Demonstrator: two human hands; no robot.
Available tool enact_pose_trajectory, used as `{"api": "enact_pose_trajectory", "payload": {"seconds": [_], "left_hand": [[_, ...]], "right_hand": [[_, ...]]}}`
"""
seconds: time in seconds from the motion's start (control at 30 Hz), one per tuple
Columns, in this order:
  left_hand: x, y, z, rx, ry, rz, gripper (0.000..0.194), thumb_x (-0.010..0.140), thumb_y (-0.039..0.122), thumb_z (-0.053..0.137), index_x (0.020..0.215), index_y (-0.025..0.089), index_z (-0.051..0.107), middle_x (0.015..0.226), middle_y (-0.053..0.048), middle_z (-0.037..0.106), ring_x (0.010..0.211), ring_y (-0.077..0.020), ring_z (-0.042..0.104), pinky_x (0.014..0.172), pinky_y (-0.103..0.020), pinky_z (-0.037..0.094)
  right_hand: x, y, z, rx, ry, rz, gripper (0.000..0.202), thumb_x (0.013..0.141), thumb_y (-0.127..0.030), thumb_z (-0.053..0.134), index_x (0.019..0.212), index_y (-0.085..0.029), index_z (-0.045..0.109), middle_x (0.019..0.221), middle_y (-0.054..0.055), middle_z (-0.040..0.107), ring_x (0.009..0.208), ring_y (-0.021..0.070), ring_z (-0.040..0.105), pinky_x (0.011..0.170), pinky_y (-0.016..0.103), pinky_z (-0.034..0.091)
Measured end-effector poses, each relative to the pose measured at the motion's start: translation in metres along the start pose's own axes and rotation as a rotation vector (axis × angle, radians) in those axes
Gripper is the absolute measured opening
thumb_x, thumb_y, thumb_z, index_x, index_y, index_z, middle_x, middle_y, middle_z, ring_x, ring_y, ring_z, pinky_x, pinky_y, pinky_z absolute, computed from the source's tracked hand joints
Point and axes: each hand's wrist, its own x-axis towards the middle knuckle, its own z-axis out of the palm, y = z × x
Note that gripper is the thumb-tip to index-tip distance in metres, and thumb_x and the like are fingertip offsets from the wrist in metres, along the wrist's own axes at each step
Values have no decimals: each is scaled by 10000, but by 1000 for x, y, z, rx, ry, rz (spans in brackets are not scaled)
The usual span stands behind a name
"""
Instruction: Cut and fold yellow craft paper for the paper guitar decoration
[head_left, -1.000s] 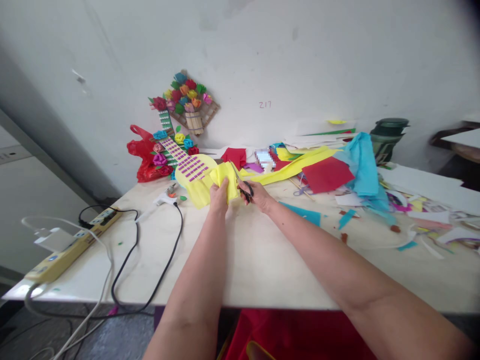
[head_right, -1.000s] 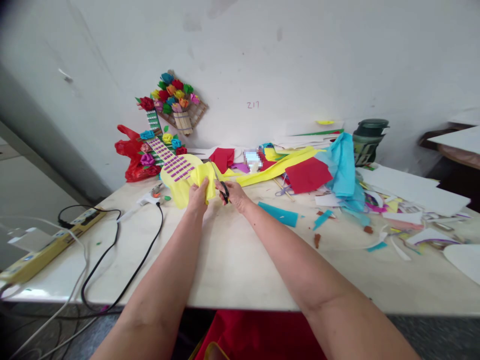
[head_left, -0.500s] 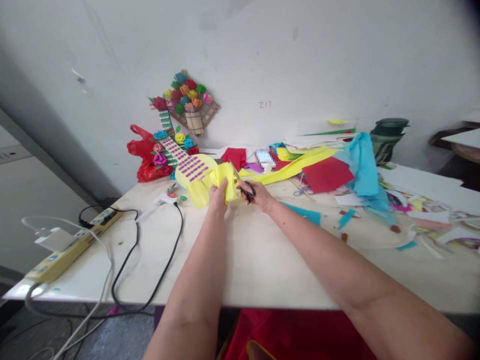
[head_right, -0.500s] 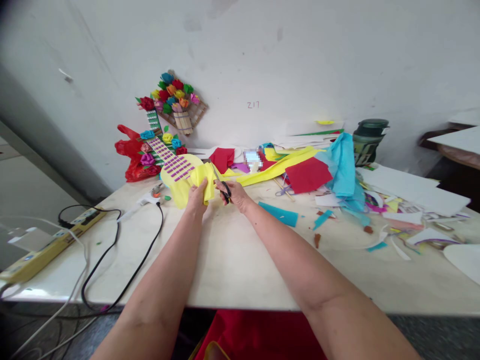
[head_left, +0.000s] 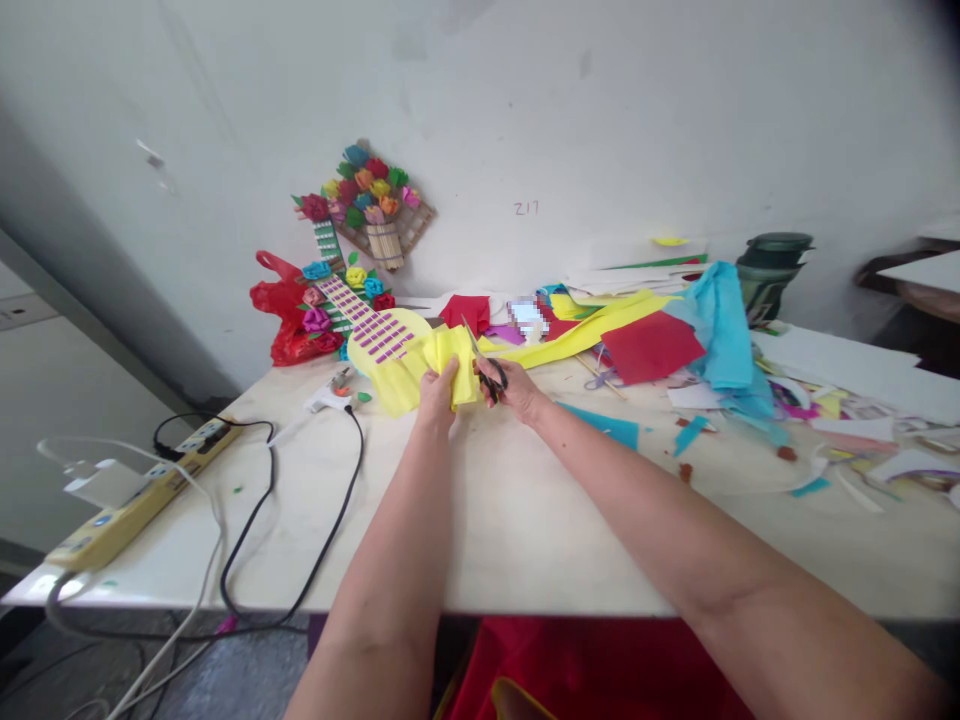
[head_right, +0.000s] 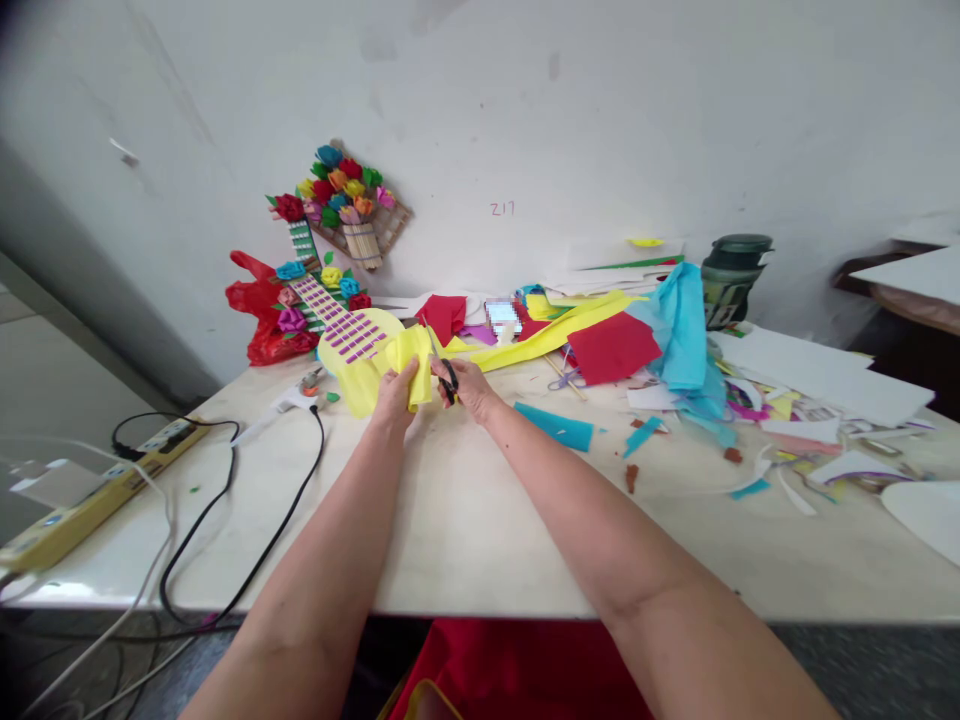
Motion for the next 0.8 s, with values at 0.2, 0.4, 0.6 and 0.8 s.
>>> {"api": "enact_pose_trajectory", "payload": {"seconds": [0.2,0.4,0.6,0.8], "left_hand": [[1,-2,-2,-16,-28,23,275,652,263,649,875,111,600,751,-86,647,815,-194,614,711,-277,480],[3,-4,-4,-34,-39,24,295,652,256,648,901,107,600,776,-88,652,805,-192,616,711,-278,477],[1,-2,-2,-22,-47,18,275,665,252,636,894,105,601,734,-80,651,757,-172,623,670,-248,480],[0,-1,-2,-10,-13,-20,248,641,229,662,845,101,603,675,-67,643,722,-174,627,642,-239,488]], "right_hand": [[-2,-3,1,-30,46,-1,393,626,-511,602,715,-129,569,409,-53,454,332,48,383,321,169,310],[-2,-4,2,-84,87,-31,397,626,-502,598,733,-120,604,399,-67,422,319,36,349,314,164,275],[-2,-3,3,-57,85,10,369,622,-486,605,738,-137,586,428,-63,444,345,39,380,343,161,333],[-2,-3,-1,-17,3,22,400,649,-528,569,748,-142,541,429,-49,484,344,60,427,349,173,359]]}}
